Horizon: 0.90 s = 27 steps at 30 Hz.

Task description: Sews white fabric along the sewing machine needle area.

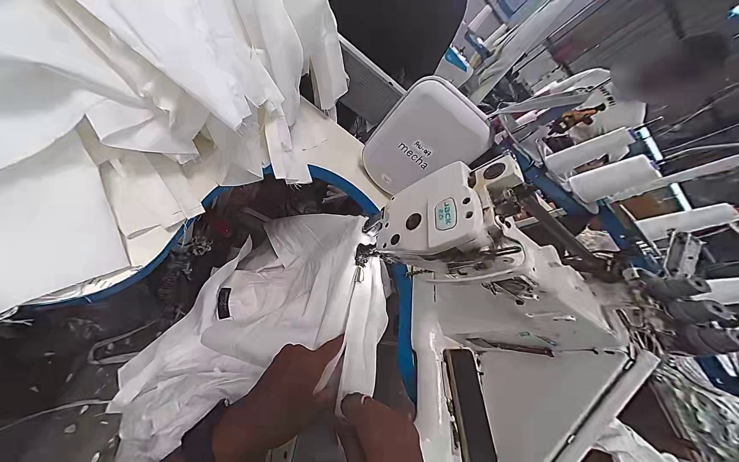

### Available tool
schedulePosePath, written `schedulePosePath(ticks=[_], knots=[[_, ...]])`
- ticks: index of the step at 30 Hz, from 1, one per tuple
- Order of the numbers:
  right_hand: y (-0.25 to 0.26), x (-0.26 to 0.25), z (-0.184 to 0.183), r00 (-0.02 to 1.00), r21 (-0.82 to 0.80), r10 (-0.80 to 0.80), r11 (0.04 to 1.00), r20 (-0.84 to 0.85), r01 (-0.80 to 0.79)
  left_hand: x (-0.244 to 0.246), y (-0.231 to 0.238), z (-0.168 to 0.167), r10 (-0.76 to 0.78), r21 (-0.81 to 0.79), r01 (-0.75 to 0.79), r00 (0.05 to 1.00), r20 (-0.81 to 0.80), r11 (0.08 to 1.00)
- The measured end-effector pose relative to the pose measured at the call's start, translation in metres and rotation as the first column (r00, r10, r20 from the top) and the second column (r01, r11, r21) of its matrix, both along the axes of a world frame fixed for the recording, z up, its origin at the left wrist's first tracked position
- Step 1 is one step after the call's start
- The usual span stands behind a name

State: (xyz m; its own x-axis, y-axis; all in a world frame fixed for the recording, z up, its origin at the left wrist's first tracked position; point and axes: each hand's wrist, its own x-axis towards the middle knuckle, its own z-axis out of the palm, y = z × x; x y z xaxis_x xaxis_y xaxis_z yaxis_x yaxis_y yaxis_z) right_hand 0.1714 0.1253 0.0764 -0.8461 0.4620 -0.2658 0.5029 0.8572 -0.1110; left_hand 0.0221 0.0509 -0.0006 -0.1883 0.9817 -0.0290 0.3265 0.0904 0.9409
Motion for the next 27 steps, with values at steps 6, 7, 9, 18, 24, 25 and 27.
schedulePosePath(ticks=[6, 7, 9, 18, 24, 25, 27], knots=[[0.000, -0.008, -0.001, 0.989, 0.180, 0.067, 0.983, -0.134, -0.042, 0.009, -0.001, 0.004, 0.085, 0.068, -0.078, 0.990, -0.113, 0.995], [0.000, -0.011, -0.003, 0.993, 0.180, 0.036, 0.984, -0.110, -0.016, 0.009, 0.002, 0.001, 0.135, 0.097, -0.123, 0.982, -0.129, 0.988], [-0.004, -0.009, -0.006, 0.995, 0.282, 0.002, 0.959, -0.104, 0.027, 0.020, 0.003, -0.012, 0.263, 0.229, -0.219, 0.947, -0.183, 0.949], [0.025, -0.029, -0.027, 0.962, 0.350, 0.071, 0.936, -0.262, 0.026, 0.001, 0.031, -0.009, 0.318, 0.240, -0.263, 0.920, -0.230, 0.934], [0.066, -0.012, -0.038, 0.895, -0.023, -0.269, 0.955, 0.356, 0.296, -0.015, -0.055, -0.062, 0.575, 0.018, -0.635, 0.686, -0.445, 0.772], [0.076, -0.019, -0.054, 0.839, -0.083, -0.222, 0.950, 0.497, 0.300, -0.023, -0.070, -0.061, 0.517, -0.086, -0.575, 0.782, -0.347, 0.813], [0.102, -0.020, -0.087, 0.836, -0.236, -0.085, 0.940, 0.542, 0.248, -0.021, -0.077, -0.051, 0.398, -0.030, -0.397, 0.918, 0.000, 0.917]])
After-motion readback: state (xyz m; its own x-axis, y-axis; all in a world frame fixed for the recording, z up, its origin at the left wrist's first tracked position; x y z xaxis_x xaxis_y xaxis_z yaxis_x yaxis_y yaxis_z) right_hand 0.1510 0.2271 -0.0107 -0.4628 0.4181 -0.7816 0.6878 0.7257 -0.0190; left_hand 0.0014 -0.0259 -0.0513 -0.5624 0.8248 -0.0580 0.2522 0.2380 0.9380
